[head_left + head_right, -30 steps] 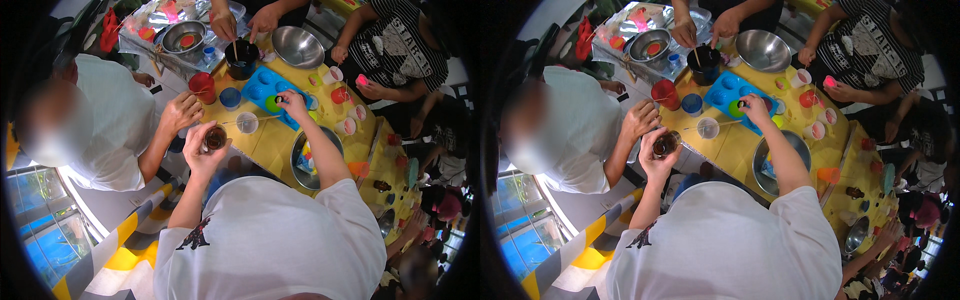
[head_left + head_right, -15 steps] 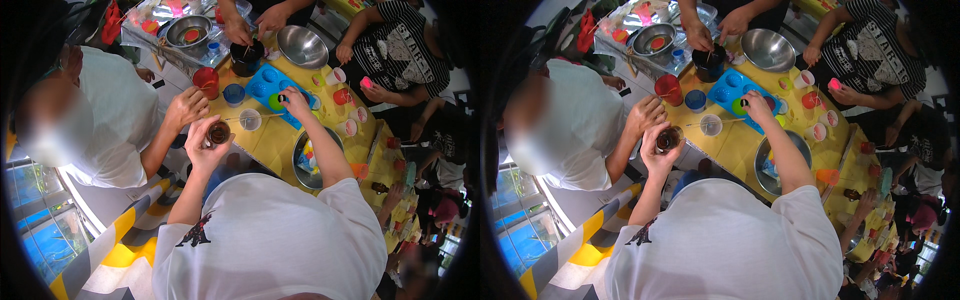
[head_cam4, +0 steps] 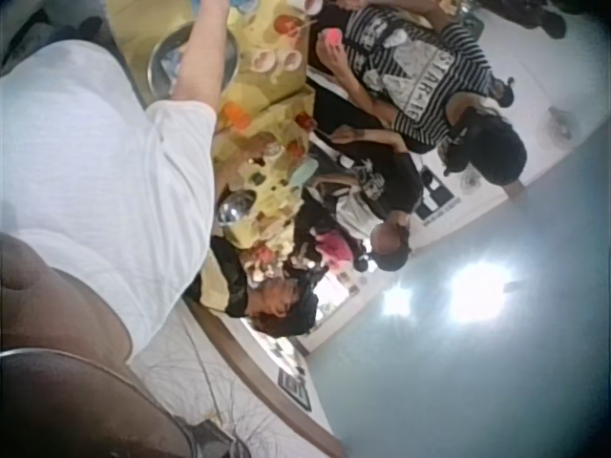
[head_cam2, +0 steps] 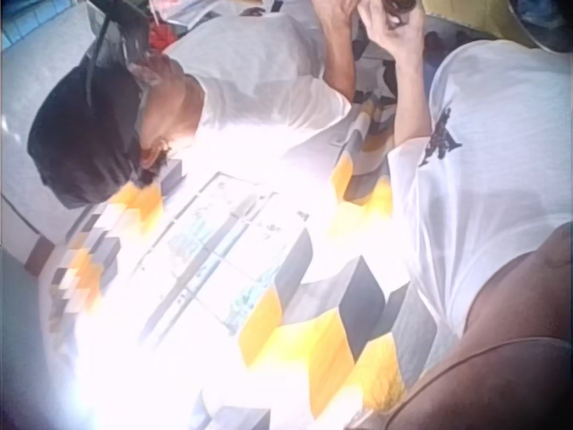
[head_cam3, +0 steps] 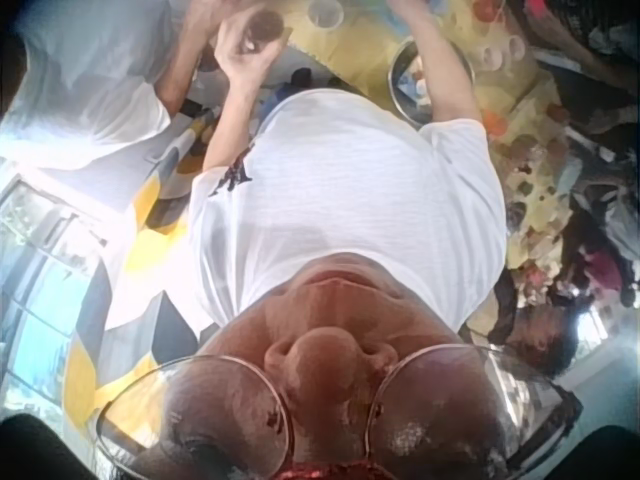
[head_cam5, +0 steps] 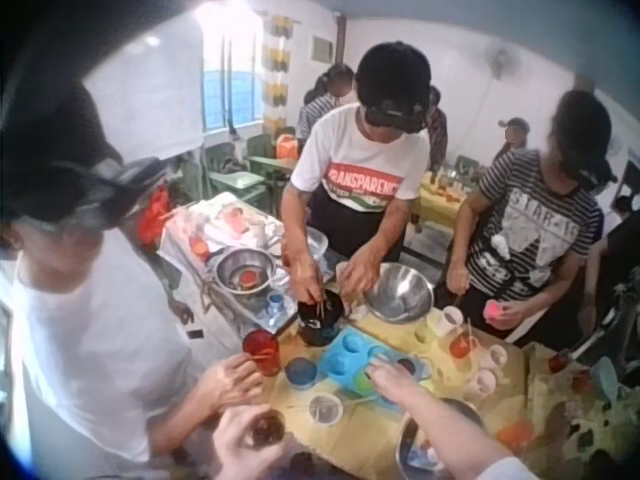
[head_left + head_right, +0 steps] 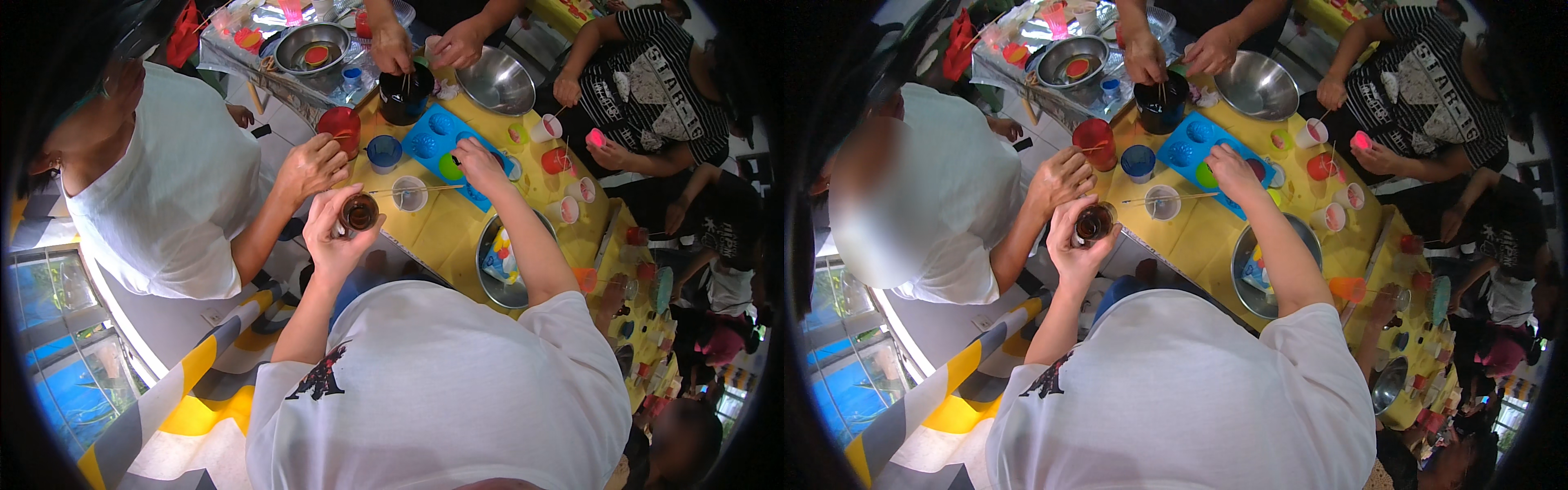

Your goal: The person pours a dark liquid from a small bottle into a cup containing a red liquid. They then stir the mixture with a wooden stick. The person also handles a white tissue and a small white packet, placing them on the table.

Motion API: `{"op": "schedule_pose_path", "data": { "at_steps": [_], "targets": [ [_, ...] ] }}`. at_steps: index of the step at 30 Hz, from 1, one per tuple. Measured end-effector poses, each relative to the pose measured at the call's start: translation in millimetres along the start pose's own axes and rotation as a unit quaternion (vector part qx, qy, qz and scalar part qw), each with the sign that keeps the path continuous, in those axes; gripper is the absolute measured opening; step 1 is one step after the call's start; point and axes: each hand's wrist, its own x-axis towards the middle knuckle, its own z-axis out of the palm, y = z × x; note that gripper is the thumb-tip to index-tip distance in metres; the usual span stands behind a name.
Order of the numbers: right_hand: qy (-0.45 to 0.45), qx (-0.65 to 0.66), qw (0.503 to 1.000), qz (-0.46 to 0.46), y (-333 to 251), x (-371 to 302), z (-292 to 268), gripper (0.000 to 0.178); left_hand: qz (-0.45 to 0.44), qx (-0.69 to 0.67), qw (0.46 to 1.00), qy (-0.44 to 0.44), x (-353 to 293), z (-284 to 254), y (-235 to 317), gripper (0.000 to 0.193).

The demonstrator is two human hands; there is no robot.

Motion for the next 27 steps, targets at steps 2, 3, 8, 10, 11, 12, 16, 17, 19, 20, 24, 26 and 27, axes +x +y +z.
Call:
{"op": "schedule_pose_path", "data": {
  "at_steps": [2, 3, 8, 10, 11, 12, 16, 17, 19, 20, 24, 26, 27],
  "targets": [
    [0.007, -0.015, 1.000, -0.011, -1.8, 0.6, -1.4, 0.020, -0.004, -0.003, 1.000, -0.002, -1.2, -1.1, 0.0, 0.052],
    [0.008, -0.020, 1.000, -0.016, -2.4, 1.4, -2.3, 0.019, -0.004, -0.003, 1.000, -0.002, -1.1, -1.5, -0.1, 0.052],
    [0.021, -0.036, 0.998, -0.037, -4.2, 3.4, -5.6, 0.017, 0.001, -0.010, 1.000, -0.001, -1.2, -2.6, -0.9, 0.052],
    [0.021, -0.032, 0.999, -0.033, -4.2, 3.8, -6.6, 0.018, 0.007, -0.012, 1.000, -0.001, 0.0, -3.2, -1.4, 0.052],
    [0.021, -0.030, 0.999, -0.030, -4.0, 3.5, -7.1, 0.019, 0.007, -0.010, 1.000, -0.002, -0.9, -3.0, -1.6, 0.052],
    [0.023, -0.010, 1.000, -0.010, -4.0, 2.9, -6.7, 0.022, 0.010, -0.008, 1.000, -0.003, -1.2, -3.5, -2.7, 0.052],
    [0.059, 0.107, 0.984, 0.126, 9.6, -8.5, 12.6, 0.037, 0.017, -0.004, 1.000, 0.001, -0.6, -1.6, -1.6, 0.053],
    [0.074, 0.144, 0.971, 0.174, 14.6, -12.7, 22.3, 0.041, 0.006, -0.008, 1.000, -0.004, -0.4, -1.1, -1.1, 0.053],
    [0.120, 0.278, 0.920, 0.250, 32.2, -21.1, 51.1, 0.040, -0.016, -0.016, 1.000, -0.018, 0.6, 0.5, 0.1, 0.053],
    [0.144, 0.341, 0.884, 0.285, 41.1, -25.3, 62.1, 0.039, -0.017, -0.017, 1.000, -0.019, 2.1, 2.6, 1.8, 0.052],
    [0.234, 0.498, 0.779, 0.301, 29.7, -21.7, 63.6, 0.037, -0.010, -0.003, 0.999, -0.031, 5.2, 7.7, 3.5, 0.051],
    [0.251, 0.479, 0.785, 0.303, 23.8, -24.3, 59.4, 0.036, -0.010, -0.011, 0.999, -0.047, 8.9, 11.9, 5.2, 0.051],
    [0.257, 0.463, 0.792, 0.306, 17.0, -22.2, 55.7, 0.036, -0.006, 0.008, 0.999, -0.053, 11.5, 14.2, 3.1, 0.050]
  ]
}}
